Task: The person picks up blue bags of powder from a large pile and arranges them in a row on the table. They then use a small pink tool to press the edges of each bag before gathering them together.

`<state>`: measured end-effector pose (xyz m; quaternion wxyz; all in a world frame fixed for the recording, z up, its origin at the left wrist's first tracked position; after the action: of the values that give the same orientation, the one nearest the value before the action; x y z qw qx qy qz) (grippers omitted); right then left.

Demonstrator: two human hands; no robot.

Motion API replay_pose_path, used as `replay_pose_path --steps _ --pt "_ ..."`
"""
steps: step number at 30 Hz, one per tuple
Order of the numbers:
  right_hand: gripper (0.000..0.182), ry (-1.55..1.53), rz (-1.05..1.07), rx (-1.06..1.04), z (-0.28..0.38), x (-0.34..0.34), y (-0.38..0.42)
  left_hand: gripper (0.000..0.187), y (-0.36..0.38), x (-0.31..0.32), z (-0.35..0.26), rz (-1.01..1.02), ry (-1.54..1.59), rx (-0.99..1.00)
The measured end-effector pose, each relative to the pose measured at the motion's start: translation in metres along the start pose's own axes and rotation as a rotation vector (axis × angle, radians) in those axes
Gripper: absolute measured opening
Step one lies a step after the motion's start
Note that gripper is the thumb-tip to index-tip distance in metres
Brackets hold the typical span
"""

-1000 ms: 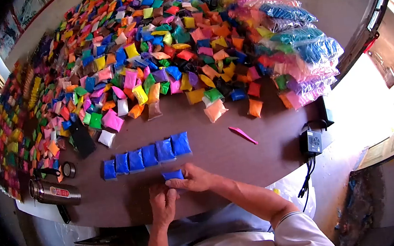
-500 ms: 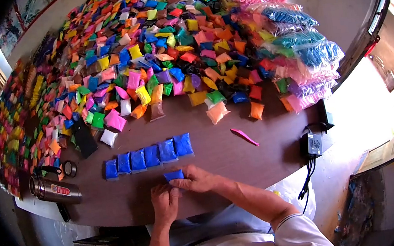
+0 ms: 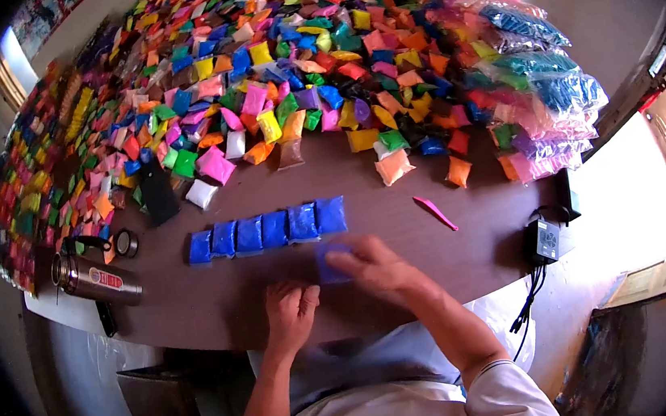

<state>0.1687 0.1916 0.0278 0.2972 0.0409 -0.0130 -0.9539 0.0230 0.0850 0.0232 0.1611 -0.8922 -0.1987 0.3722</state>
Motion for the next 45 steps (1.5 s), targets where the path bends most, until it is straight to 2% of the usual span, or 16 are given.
replay_pose_path --steps 2,4,5,7,9,11,16,18,19,21,25,29,32,35,38,45 --pt "0.030 -0.008 -0.130 0.030 -0.010 -0.030 -0.006 0.027 -0.002 -0.002 -0.005 -0.004 0.030 -0.013" --pt "0.027 0.195 -0.353 -0.176 0.007 -0.059 -0.010 0.032 -0.003 0.000 -0.003 -0.007 0.054 -0.030" --pt "0.027 0.198 -0.340 -0.174 0.010 -0.064 -0.014 0.037 -0.003 0.001 -0.003 0.002 0.080 -0.031" --pt "0.024 0.282 -0.447 -0.086 0.009 -0.078 -0.021 0.036 -0.004 0.000 -0.004 -0.013 0.062 -0.012" --pt "0.025 0.400 -0.452 -0.095 -0.002 -0.078 -0.029 0.036 -0.004 -0.001 -0.004 -0.025 0.041 0.008" --pt "0.028 0.495 -0.459 -0.127 -0.003 -0.072 -0.032 0.023 -0.003 -0.001 -0.004 0.007 0.021 0.024" --pt "0.032 0.585 -0.497 -0.106 0.000 -0.062 -0.039 0.032 -0.002 0.000 -0.002 -0.038 0.027 0.032" --pt "0.029 0.790 -0.578 -0.242 0.007 -0.062 -0.040 0.031 -0.003 -0.001 -0.003 -0.051 0.035 0.039" --pt "0.029 0.793 -0.575 -0.241 0.007 -0.063 -0.041 0.031 -0.003 -0.001 -0.003 -0.045 0.030 0.037" --pt "0.021 0.876 -0.642 -0.430 0.015 -0.064 -0.039 0.031 -0.002 -0.002 -0.002 -0.042 0.025 0.031" --pt "0.018 0.826 -0.628 -0.459 0.015 -0.068 -0.040 0.030 -0.002 -0.002 -0.001 -0.037 0.033 0.043" --pt "0.015 0.742 -0.581 -0.307 0.031 -0.057 -0.034 0.030 -0.002 0.000 0.002 -0.040 0.047 0.062" --pt "0.018 0.949 -0.509 -0.575 0.011 -0.038 -0.033 0.028 -0.002 -0.001 0.002 -0.029 0.046 0.050" --pt "0.015 0.921 -0.502 -0.544 0.001 -0.041 -0.034 0.021 -0.003 -0.003 -0.002 -0.059 0.021 0.069" --pt "0.012 0.923 -0.513 -0.613 0.006 -0.037 -0.033 0.022 -0.002 -0.003 0.000 -0.079 0.025 0.085" --pt "0.012 0.972 -0.484 -0.581 0.013 -0.035 -0.030 0.024 0.001 -0.005 0.003 -0.132 0.064 0.077"
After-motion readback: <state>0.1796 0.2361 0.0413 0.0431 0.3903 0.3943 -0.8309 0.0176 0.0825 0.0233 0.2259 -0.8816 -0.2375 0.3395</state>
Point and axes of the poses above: each hand's wrist, its own y-axis away from the middle knuckle, its own x-axis out of the palm, z = x × y, the point moved 5 cm from there along -y, towards the middle knuckle, and after that the axes turned 9 degrees about -z, right-handed, at the moved point
